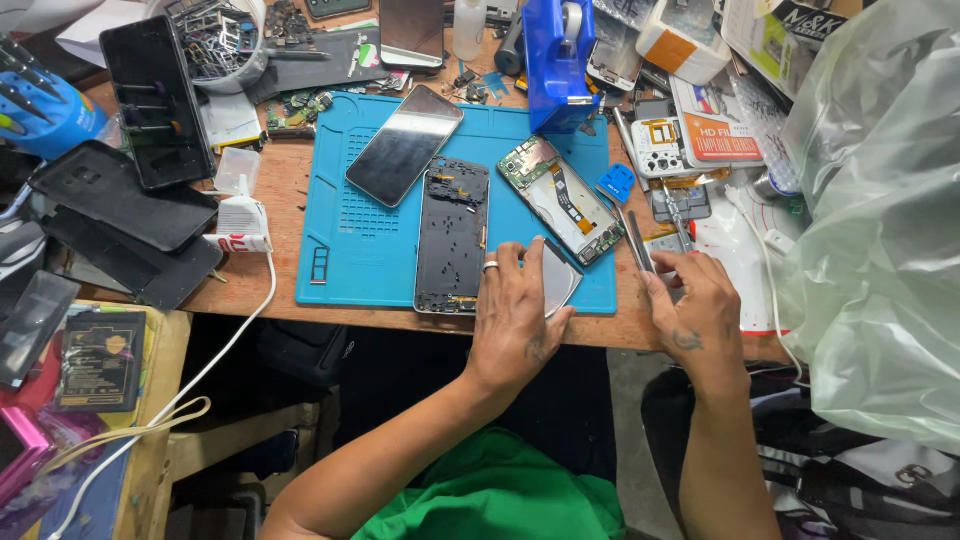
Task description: The person removes the back cover of a smartphone, disconnects the battery, and extracts the old battery. They then apply adhesive to a new battery, peel off the protective film, and prepare it for installation. The person handles the phone, battery, and tools throughout the process.
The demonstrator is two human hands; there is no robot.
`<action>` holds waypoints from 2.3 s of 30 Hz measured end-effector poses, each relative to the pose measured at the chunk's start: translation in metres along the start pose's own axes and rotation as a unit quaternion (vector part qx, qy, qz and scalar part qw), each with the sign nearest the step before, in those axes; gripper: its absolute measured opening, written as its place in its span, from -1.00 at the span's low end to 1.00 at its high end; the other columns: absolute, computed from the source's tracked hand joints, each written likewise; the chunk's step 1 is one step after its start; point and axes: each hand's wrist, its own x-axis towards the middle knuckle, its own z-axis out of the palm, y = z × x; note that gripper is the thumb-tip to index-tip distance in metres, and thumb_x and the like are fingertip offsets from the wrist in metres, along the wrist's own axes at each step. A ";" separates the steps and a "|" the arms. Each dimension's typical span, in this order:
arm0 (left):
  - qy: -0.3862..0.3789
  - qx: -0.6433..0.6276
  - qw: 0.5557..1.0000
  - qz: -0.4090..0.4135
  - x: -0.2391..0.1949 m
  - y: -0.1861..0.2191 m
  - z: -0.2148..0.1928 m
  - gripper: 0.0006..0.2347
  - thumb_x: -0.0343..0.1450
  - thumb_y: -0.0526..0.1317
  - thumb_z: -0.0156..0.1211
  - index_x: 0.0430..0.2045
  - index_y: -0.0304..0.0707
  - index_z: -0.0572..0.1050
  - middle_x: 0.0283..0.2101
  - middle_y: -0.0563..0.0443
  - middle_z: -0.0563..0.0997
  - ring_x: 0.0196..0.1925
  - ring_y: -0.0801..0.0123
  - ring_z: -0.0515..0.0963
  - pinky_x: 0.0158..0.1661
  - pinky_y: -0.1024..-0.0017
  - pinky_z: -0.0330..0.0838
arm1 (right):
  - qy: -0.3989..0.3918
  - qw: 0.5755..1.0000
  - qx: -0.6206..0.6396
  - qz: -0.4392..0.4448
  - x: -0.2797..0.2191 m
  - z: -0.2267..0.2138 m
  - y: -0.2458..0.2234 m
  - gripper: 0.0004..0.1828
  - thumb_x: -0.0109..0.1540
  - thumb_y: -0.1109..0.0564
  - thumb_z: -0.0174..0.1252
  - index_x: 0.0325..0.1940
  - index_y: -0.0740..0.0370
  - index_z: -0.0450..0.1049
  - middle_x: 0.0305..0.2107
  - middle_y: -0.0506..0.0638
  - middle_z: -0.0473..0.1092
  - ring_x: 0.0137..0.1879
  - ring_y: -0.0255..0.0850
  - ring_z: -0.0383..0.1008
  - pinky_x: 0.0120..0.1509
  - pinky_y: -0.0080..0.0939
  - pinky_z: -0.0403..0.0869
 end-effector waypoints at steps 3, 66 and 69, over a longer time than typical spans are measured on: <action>0.010 0.016 1.000 0.007 -0.001 0.000 0.002 -0.36 0.27 -0.26 0.39 0.20 -0.59 0.22 0.04 -0.41 0.31 0.10 -0.18 0.34 0.14 0.03 0.26 | 0.002 1.000 0.009 0.012 -0.003 0.000 0.003 -0.73 0.20 0.21 0.32 -0.02 0.30 0.58 -0.24 0.10 0.49 -0.22 -0.07 0.49 -0.07 -0.08 0.48; 0.573 0.280 0.767 0.067 0.084 -0.365 -0.354 -1.00 0.50 -0.41 0.07 -0.30 -0.37 0.42 -0.30 -0.14 0.54 -0.30 0.12 0.59 -0.19 0.25 0.54 | 0.006 0.982 0.062 -0.181 -0.010 0.067 -0.064 -0.69 0.13 0.00 0.42 -0.20 0.22 0.57 -0.03 0.07 0.50 0.19 -0.02 0.39 0.30 0.00 0.27; 0.585 0.340 0.737 0.000 0.084 -0.380 -0.373 -0.85 0.57 -0.25 0.07 -0.36 -0.35 0.40 -0.38 -0.07 0.53 -0.38 0.22 0.58 -0.31 0.31 0.51 | -0.022 0.974 0.044 -0.220 -0.001 0.067 -0.063 -0.60 0.14 -0.10 0.40 -0.11 0.18 0.54 0.16 0.15 0.46 0.33 0.03 0.36 0.41 0.04 0.18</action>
